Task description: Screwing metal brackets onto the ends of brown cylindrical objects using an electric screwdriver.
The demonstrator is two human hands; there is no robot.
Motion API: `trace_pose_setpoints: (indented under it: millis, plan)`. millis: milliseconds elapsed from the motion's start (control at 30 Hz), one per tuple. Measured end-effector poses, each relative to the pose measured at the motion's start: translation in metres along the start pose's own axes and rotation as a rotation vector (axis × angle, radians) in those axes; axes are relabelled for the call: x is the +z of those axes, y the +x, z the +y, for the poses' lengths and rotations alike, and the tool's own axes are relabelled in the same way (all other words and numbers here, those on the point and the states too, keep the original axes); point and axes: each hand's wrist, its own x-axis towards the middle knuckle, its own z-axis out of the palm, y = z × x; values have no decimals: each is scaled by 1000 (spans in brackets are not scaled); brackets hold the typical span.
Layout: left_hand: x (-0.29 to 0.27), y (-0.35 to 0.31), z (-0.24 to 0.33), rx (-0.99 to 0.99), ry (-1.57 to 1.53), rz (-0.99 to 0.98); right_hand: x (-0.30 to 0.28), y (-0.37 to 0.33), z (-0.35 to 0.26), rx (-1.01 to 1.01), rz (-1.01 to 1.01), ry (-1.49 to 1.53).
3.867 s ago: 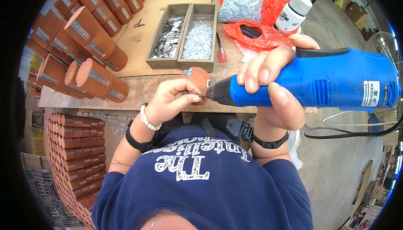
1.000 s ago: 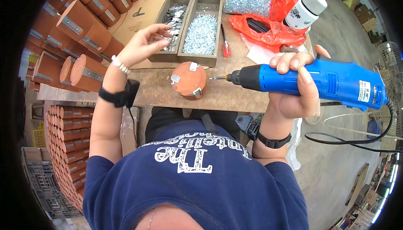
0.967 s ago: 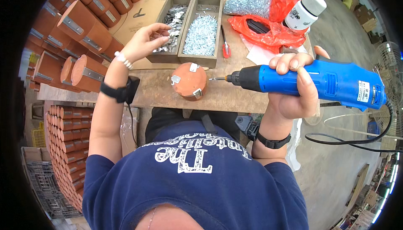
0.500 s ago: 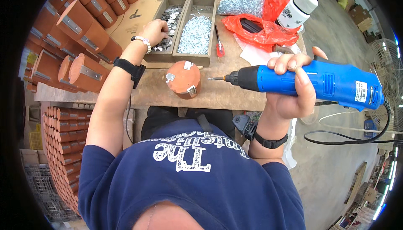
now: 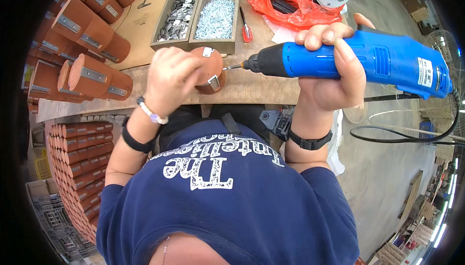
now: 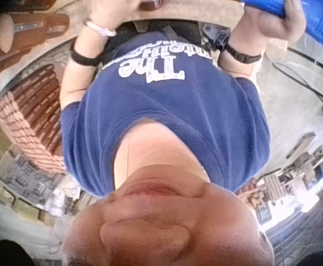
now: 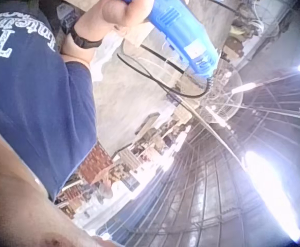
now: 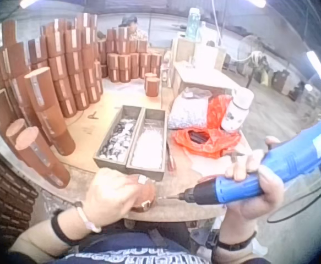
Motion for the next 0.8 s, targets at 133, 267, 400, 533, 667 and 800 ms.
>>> trace_pose_setpoints:
  millis: [133,267,400,533,667,800]
  plan:
    - [20,-22,8,-59,-69,46,7,-3,6,34,-51,10]
    - [25,-21,18,-220,-166,204,10,-5,0,12,-48,-19]
    - [35,-32,14,-231,-150,201,12,-6,3,20,-49,-10]
    - [39,-34,12,-184,-171,229,14,-7,6,26,-50,-5]
    - [39,-34,18,-211,-158,252,14,-7,8,40,-55,6]
    - [40,-34,19,-239,-213,286,13,-6,10,46,-51,-12]
